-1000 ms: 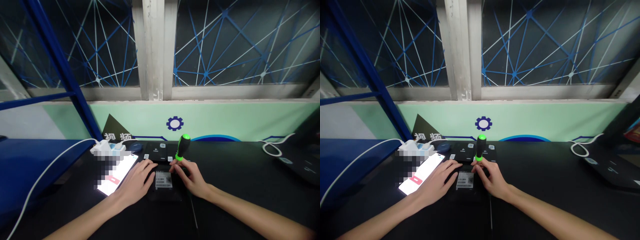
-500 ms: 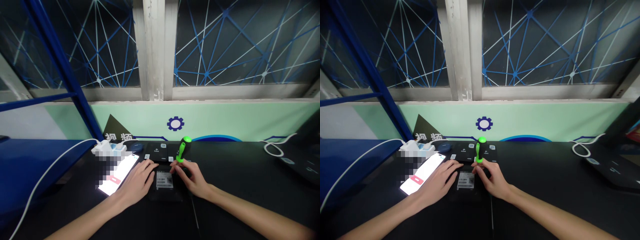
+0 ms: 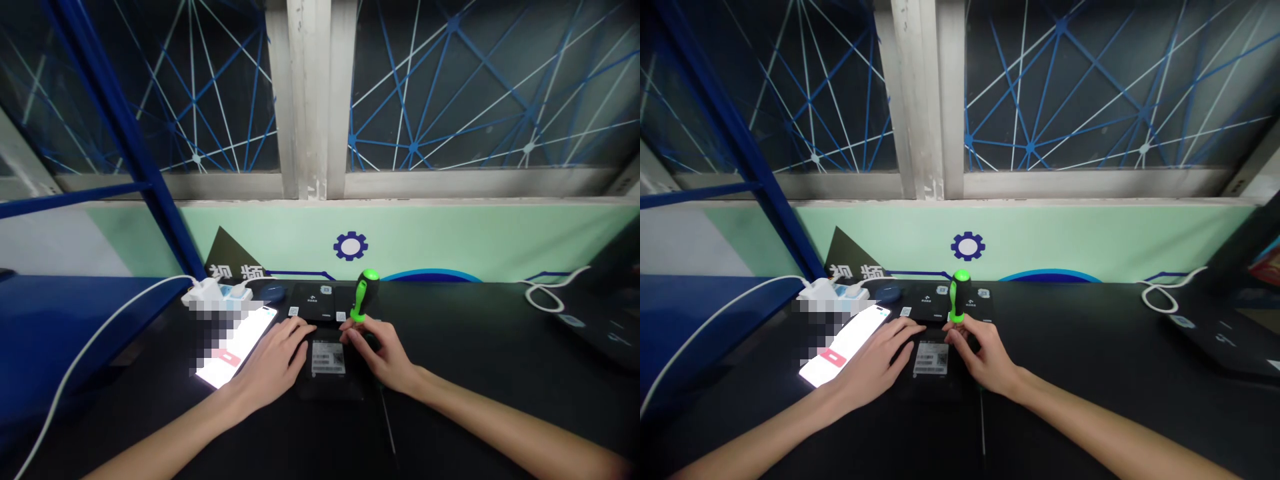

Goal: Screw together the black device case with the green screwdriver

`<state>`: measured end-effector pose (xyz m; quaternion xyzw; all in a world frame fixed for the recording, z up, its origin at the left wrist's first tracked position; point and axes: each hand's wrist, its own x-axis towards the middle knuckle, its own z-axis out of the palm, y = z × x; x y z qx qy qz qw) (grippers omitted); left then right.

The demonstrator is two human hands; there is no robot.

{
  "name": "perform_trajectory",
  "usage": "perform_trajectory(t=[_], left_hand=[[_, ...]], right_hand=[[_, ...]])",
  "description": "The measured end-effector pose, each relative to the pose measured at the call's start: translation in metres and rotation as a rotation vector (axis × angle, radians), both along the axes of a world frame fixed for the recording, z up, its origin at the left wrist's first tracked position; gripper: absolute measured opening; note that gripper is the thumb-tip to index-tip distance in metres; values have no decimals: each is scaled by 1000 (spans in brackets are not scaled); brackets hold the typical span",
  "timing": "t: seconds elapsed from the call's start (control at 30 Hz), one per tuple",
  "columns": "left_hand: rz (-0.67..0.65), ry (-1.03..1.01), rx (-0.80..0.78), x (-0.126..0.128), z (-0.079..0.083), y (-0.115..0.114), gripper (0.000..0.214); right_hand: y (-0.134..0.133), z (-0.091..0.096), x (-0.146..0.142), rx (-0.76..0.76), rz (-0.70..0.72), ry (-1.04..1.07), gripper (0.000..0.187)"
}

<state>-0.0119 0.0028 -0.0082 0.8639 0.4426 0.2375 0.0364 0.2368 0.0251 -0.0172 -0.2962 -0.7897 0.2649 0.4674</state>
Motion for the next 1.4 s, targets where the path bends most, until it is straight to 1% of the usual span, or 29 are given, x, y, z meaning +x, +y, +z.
perform_trajectory(t=[0.17, 0.3, 0.57, 0.87, 1.03, 1.27, 1.4], left_hand=[[-7, -7, -9, 0, 1, -1, 36], [-6, 1, -23, -1, 0, -1, 37], [-19, 17, -46, -3, -1, 2, 52], [-10, 17, -53, -4, -3, 1, 47], [-9, 17, -47, -4, -3, 1, 48], [-16, 18, -41, -4, -2, 1, 54], [-20, 11, -41, -5, -2, 1, 51]], right_hand=[[1, -2, 1, 9, -4, -7, 19], [2, -2, 1, 11, -7, -3, 17], [2, -2, 1, 13, 7, 1, 14], [1, -1, 1, 17, -16, 22, 12], [1, -1, 1, 41, -22, 60, 10], [0, -2, 1, -1, -16, 85, 10], [0, 2, 0, -97, -40, 204, 15]])
